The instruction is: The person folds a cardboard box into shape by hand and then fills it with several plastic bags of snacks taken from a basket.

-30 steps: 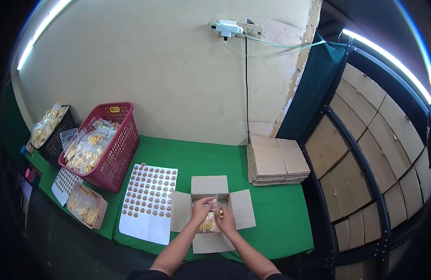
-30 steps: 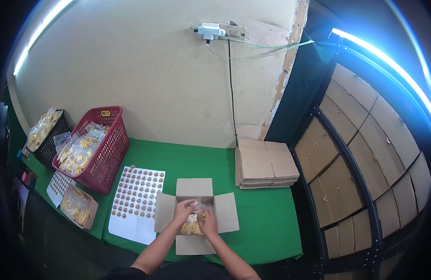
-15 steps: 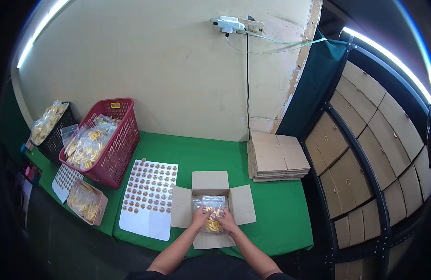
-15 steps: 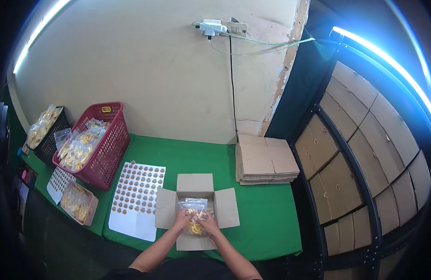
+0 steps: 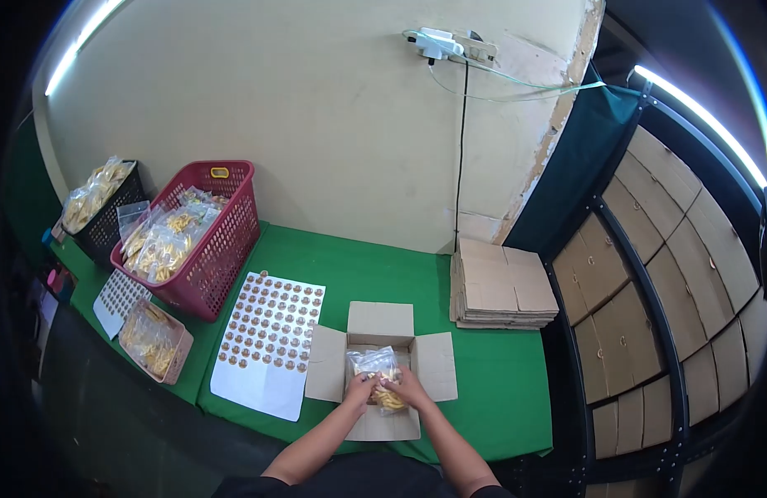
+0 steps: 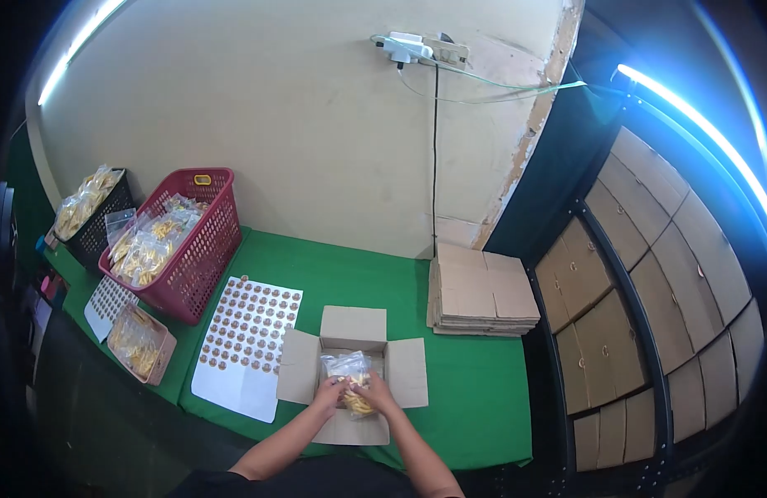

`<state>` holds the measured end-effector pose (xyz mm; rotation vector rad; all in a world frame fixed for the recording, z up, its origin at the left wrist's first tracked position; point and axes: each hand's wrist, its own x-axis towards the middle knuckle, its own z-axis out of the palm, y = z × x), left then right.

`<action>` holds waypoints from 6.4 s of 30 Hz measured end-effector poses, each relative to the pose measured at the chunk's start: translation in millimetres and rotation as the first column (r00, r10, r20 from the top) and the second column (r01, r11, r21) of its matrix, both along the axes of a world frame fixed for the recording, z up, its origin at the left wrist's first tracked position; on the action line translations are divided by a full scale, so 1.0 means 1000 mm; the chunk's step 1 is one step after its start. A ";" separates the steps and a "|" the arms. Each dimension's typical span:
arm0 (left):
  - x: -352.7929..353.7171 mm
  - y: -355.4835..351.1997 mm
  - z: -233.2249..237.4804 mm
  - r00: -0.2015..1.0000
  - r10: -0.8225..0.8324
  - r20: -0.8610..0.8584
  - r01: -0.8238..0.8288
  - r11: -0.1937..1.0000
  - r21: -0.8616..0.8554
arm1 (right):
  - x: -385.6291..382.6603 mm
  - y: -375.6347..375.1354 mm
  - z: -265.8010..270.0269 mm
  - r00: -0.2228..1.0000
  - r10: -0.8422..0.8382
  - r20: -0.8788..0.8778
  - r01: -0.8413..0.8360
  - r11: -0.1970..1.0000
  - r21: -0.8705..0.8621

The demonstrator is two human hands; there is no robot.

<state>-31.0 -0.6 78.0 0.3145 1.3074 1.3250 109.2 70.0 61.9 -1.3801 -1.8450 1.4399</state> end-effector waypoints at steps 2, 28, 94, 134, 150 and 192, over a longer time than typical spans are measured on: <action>-0.004 0.002 0.006 0.967 0.066 0.244 -0.033 0.990 -0.136 | 0.001 0.017 0.057 0.966 0.221 0.132 -0.242 0.954 0.177; -0.031 0.032 0.009 0.891 0.056 0.451 0.022 0.986 -0.164 | -0.027 0.001 0.024 0.868 0.025 0.496 -0.342 0.754 0.561; -0.361 -0.100 0.192 0.957 0.138 -0.257 0.001 0.878 0.479 | -0.375 -0.082 0.203 0.603 -0.058 -0.795 0.165 0.985 0.054; -0.788 -0.159 0.204 0.545 0.681 -0.490 -0.287 0.700 0.654 | -0.809 -0.164 0.282 0.906 0.174 -0.387 0.031 0.882 0.471; -0.398 -0.100 0.143 0.934 -0.205 -0.294 0.321 0.844 0.429 | -0.375 -0.139 0.183 0.872 -0.125 -0.473 0.166 0.985 0.045; 0.009 0.024 0.032 0.932 -0.010 -0.362 0.029 0.998 0.047 | -0.014 -0.009 0.044 0.763 -0.382 -0.522 0.286 0.923 -0.258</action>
